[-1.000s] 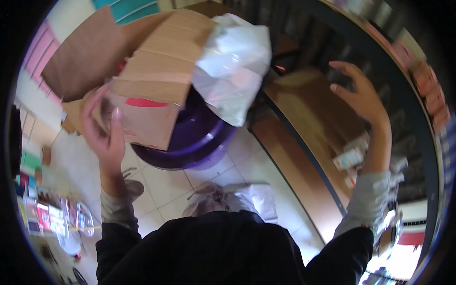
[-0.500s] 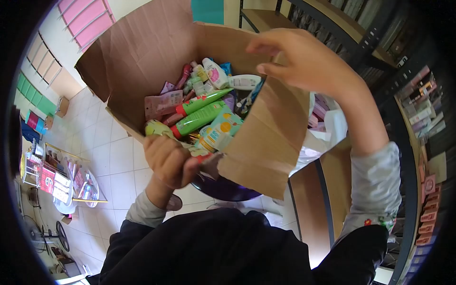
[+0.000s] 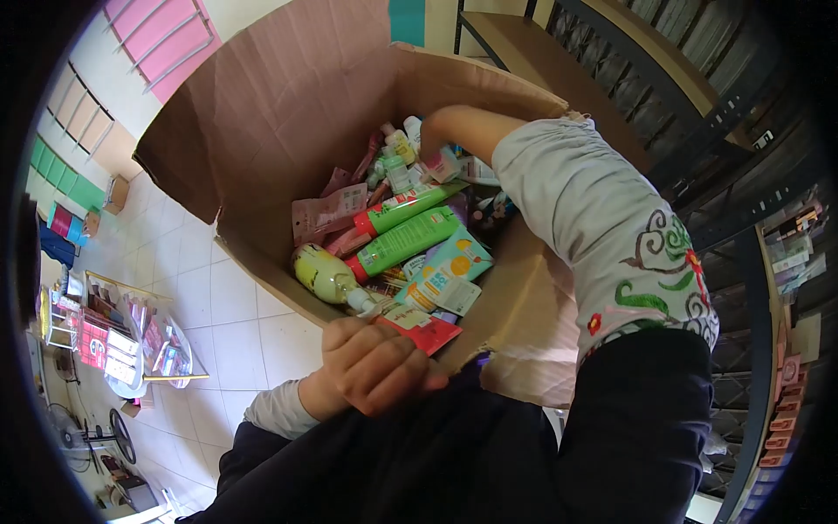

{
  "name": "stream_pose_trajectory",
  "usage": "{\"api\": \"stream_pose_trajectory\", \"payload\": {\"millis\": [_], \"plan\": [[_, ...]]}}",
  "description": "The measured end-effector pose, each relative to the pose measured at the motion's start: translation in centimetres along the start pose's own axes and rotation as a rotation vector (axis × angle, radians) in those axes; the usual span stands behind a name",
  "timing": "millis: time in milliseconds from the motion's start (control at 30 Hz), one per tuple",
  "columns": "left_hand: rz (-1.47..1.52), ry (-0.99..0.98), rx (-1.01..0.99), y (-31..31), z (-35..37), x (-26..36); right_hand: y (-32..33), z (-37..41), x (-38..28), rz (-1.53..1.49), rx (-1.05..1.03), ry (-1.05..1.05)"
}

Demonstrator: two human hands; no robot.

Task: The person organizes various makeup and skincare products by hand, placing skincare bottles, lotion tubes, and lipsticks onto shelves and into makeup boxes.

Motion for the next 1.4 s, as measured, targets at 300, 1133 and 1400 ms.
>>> {"api": "stream_pose_trajectory", "payload": {"millis": [300, 1133, 1400], "plan": [[0.165, 0.081, 0.115, 3.2, 0.0, -2.5, -2.8, -1.8, 1.8, -0.133, 0.279, -0.068], [1.166, 1.173, -0.052, 3.4, -5.0, -11.9, 4.7, 6.2, 1.3, 0.282, 0.161, 0.216], [1.281, 1.011, 0.015, 3.1, -3.8, -12.6, -3.0, 1.5, 4.3, 0.398, -0.202, 0.081]]}}
Point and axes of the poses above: each hand's wrist, its own z-axis away from the middle knuckle, its own y-axis out of the back of the hand, x = y × z, the point moved 1 cm from there along -z, towards the middle knuckle, and after that the axes turned 6 degrees about -z, right-handed, at the moved point
